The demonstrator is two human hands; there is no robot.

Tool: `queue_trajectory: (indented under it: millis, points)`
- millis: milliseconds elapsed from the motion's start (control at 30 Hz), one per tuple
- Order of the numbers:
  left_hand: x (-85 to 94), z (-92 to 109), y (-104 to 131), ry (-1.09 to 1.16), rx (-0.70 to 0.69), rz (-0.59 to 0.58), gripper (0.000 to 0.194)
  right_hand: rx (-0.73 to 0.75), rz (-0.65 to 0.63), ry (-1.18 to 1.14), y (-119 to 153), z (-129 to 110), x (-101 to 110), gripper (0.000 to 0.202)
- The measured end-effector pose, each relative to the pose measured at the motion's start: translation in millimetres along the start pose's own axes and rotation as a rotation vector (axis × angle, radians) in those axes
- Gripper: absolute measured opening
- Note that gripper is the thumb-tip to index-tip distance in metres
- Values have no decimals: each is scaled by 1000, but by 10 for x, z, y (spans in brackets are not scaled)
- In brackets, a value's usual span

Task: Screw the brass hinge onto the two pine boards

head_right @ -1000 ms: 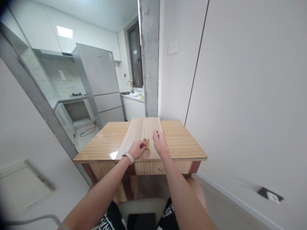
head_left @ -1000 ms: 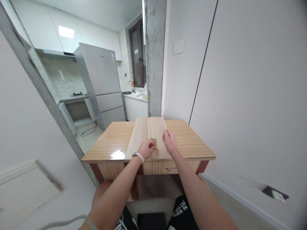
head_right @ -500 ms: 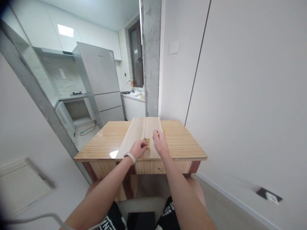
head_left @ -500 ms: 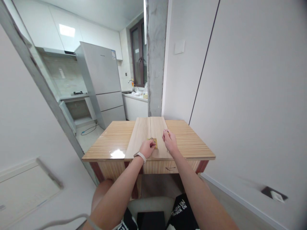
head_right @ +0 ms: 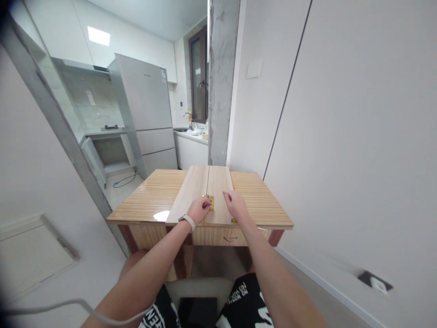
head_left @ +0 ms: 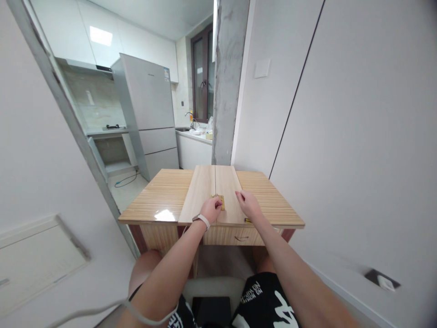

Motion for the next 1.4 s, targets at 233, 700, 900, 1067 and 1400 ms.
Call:
queue_trajectory:
  millis: [233, 700, 900, 1067, 1400]
  points:
    - [-5, -3, -26, -31, -12, -16, 12, -63, -29, 91, 206, 505, 39, 54]
    - [7, 2, 0, -14, -21, -16, 11, -247, 414, 117, 800, 654, 392, 50]
    - [13, 30, 13, -65, -31, -10, 12, -288, 456, 155, 1477, 588, 463, 48]
    - [20, 52, 23, -93, -49, -4, 13, -392, 463, 160, 1946, 709, 503, 49]
    - [19, 67, 29, -142, -58, 1, 14, -587, -35, -67, 2483, 1127, -320, 50]
Point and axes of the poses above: each hand's wrist, its own y-axis away from the middle knuckle, its own x-axis out of the back of the hand, z = x × y, the point moved 9 cm from there along -y, towards the middle knuckle, and after that the axes turned 3 degrees about x, right-handed, at the moved point
